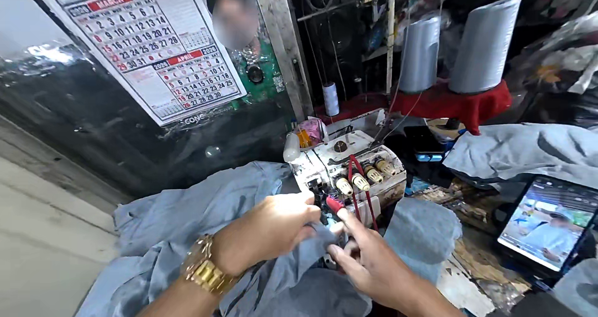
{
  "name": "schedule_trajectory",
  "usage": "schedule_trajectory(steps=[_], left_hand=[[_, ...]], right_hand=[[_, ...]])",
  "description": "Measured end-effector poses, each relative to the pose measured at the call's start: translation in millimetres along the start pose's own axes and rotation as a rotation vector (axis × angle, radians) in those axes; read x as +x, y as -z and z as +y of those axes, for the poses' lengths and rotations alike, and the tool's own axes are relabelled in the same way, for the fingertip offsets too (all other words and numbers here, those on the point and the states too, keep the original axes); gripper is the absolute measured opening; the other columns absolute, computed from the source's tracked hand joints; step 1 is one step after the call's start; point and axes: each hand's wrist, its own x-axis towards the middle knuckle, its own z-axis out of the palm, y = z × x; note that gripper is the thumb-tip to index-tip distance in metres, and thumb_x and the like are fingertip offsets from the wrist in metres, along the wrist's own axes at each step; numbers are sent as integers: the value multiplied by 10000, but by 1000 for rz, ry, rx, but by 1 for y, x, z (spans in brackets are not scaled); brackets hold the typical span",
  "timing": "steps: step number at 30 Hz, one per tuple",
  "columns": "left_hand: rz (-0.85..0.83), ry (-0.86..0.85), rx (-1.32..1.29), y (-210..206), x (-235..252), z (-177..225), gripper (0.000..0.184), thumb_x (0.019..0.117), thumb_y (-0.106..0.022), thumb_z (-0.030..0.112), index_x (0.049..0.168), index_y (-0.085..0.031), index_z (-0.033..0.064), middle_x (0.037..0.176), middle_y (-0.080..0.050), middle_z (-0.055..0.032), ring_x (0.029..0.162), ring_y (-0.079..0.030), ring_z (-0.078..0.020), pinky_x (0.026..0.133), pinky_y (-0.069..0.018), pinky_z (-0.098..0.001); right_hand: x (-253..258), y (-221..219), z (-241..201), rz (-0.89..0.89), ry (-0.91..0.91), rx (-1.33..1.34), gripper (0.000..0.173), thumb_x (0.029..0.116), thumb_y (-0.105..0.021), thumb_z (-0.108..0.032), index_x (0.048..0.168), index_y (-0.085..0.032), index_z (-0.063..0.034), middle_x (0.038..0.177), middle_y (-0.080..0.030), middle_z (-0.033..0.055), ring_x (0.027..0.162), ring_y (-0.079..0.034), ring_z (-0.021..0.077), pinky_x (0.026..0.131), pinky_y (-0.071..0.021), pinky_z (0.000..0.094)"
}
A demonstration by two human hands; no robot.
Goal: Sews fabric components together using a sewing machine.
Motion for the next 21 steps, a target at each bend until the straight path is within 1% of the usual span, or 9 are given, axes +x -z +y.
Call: schedule_trajectory(steps=[3, 5, 8, 11, 13, 16, 17, 19, 21], left_hand=[[39, -53, -261, -10, -8, -10, 282, 1027, -591, 427, 1019, -730, 182, 1152, -661, 41, 953, -654, -60, 796, -592, -275], [-84, -45, -588, -13, -10, -8, 286, 1048, -576, 393, 1080, -687, 132, 1000, -681, 22, 801, -656, -67, 701, -583, -259], [-312, 125, -735, 13, -7, -1, 223, 1062, -567, 308, 1132, -650, 113, 829, -689, -21, 639, -674, -106, 597, -604, -273], [-394, 254, -621, 30, 0, 0, 234, 1059, -569, 324, 1206, -641, 157, 776, -659, -22, 551, -605, -107, 527, -545, -268], [-397, 233, -502, 25, 9, -1, 260, 1034, -604, 382, 1164, -661, 165, 793, -666, -4, 584, -601, -103, 551, -531, -291], [-391, 132, -354, 20, 14, 9, 280, 1036, -583, 405, 1129, -685, 162, 921, -671, 10, 744, -626, -113, 697, -551, -351], [-395, 105, -333, 19, 13, 13, 250, 1054, -552, 360, 1125, -674, 153, 935, -659, -2, 757, -626, -122, 709, -552, -360], [-423, 118, -298, 12, 16, 15, 220, 1073, -509, 300, 1136, -657, 149, 975, -665, -17, 798, -656, -135, 741, -576, -380], [-378, 167, -203, 1, 14, 8, 247, 1062, -534, 347, 1130, -687, 166, 965, -685, -11, 849, -671, -146, 767, -576, -411]], right_hand=[[-6, 10, -1, 95, -52, 99, 384, 1015, -610, -215, 1386, -569, -125, 1357, -637, 5, 861, -732, 128, 699, -660, 336], [1, 11, 2, 15, 16, 135, 469, 1009, -621, -200, 1461, -507, -145, 1379, -594, 25, 845, -713, 120, 706, -658, 330], [39, 17, -11, -259, 39, 84, 467, 987, -667, -254, 1418, -516, -157, 1168, -634, 53, 716, -658, 113, 653, -619, 320], [61, 27, -11, -404, 52, -63, 303, 1004, -635, -383, 1133, -699, -117, 928, -689, 18, 765, -645, 101, 719, -562, 328], [53, 28, -6, -429, 89, -92, 360, 1036, -576, -404, 948, -700, -77, 868, -634, 39, 769, -615, 118, 699, -529, 326], [10, 23, -11, -281, 39, -244, 290, 1001, -606, -394, 1054, -724, -135, 1259, -598, 85, 1142, -610, 189, 920, -567, 393], [-5, 18, -12, -212, -14, -299, 261, 975, -624, -391, 1093, -720, -178, 1306, -561, 79, 1177, -590, 202, 903, -577, 404], [-18, 9, -5, -181, -128, -287, 267, 963, -612, -387, 1157, -706, -230, 1186, -562, 69, 1033, -617, 195, 798, -582, 415], [-10, 8, 4, -280, -185, -133, 320, 1021, -557, -379, 1250, -680, -194, 1064, -663, 61, 921, -665, 189, 812, -571, 433]])
